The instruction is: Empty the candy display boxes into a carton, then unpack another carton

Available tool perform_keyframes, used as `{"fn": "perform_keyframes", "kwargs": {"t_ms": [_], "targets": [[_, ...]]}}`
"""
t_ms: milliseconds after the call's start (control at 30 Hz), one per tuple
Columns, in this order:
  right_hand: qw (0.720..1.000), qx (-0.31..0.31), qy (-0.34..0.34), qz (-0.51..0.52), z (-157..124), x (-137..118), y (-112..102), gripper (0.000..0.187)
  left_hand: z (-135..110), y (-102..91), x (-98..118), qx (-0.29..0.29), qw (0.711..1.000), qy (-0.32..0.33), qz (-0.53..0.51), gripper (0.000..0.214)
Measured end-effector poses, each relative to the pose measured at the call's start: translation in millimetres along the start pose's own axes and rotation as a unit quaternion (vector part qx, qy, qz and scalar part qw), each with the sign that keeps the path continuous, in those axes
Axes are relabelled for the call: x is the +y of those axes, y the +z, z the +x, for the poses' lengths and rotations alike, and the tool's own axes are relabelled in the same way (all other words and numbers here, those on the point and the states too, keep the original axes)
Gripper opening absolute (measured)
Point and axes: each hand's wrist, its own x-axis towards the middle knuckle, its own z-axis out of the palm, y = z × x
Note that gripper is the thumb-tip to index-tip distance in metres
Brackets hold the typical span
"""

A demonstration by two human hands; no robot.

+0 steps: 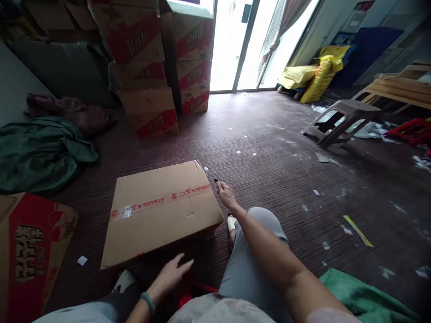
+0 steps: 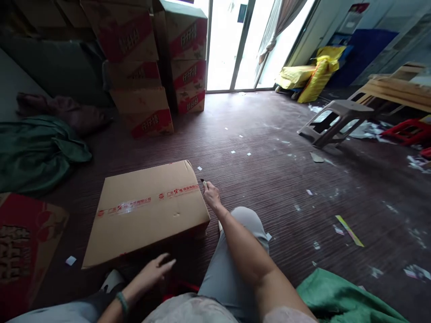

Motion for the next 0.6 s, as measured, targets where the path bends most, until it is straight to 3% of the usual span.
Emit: {"fn": "perform_keyframes", "kwargs": {"t_ms": [133, 267, 367, 433, 600], "targets": [[1.000, -0.006, 0.008, -0.010, 2, 5, 0, 0.024, -61, -75.0, -3, 0.150, 0.977, 0.026, -0.151, 0.084], [0.999, -0.014, 0.034, -0.028, 23, 14, 2, 0.029, -101, -151.5, -31, 0.302, 0.933, -0.045, -0.192, 0.074], [0.997, -0.021, 0.058, -0.036, 46, 21, 9, 0.034, -95, -194.6, -55, 0.359, 0.911, -0.091, -0.182, 0.068], [0.996, -0.035, 0.073, -0.035, 61, 25, 17, 0.035, -80, -213.3, -68, 0.388, 0.901, -0.103, -0.167, 0.064], [0.992, -0.095, 0.083, 0.001, 85, 34, 35, 0.038, -34, -229.6, -84, 0.391, 0.893, -0.138, -0.175, 0.062]]}}
